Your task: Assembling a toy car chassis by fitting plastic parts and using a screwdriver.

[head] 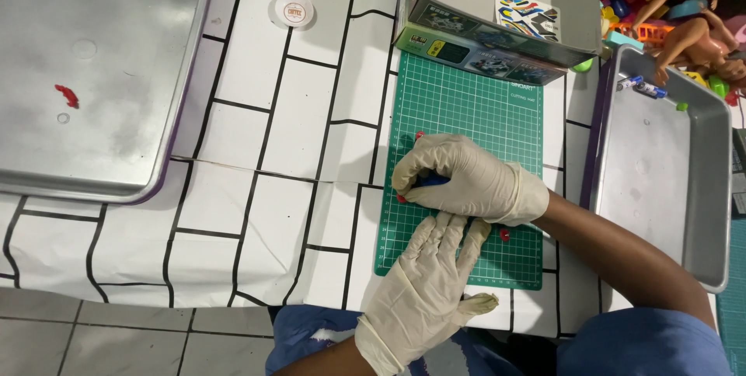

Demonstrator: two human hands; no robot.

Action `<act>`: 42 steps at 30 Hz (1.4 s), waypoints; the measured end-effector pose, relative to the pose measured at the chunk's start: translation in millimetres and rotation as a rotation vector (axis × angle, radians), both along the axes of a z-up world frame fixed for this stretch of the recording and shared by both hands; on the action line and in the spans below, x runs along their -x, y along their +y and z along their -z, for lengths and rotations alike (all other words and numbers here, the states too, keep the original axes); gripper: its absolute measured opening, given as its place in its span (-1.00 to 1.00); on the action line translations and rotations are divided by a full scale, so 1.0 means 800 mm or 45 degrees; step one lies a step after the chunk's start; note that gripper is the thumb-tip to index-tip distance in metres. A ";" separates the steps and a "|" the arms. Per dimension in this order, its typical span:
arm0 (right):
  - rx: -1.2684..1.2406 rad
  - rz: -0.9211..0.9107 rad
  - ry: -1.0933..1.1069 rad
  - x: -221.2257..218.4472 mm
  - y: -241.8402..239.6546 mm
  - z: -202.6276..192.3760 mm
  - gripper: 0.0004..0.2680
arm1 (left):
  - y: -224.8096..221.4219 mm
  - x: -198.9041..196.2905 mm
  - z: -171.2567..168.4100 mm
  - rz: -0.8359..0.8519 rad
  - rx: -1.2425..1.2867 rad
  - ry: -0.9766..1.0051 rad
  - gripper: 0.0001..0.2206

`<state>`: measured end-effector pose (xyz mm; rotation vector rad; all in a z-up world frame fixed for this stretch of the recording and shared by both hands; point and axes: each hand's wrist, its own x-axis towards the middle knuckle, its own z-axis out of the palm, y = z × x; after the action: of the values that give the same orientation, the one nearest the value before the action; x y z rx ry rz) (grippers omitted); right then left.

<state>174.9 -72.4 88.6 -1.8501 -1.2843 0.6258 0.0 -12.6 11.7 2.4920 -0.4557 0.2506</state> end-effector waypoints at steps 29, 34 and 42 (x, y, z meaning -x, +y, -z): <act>-0.136 -0.192 -0.337 -0.002 -0.010 0.006 -0.89 | 0.000 0.002 -0.003 -0.018 -0.054 -0.028 -0.19; -0.138 -0.197 -0.443 0.001 -0.011 0.008 -0.90 | 0.000 0.002 -0.005 -0.012 -0.056 -0.016 -0.19; -0.123 -0.255 -0.615 0.001 -0.010 0.014 -0.92 | 0.002 0.002 -0.007 -0.029 -0.059 -0.065 -0.21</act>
<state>173.9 -80.7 77.7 -1.8695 -1.7948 0.2121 -2.0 -11.2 17.0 2.5421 -0.4592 0.3162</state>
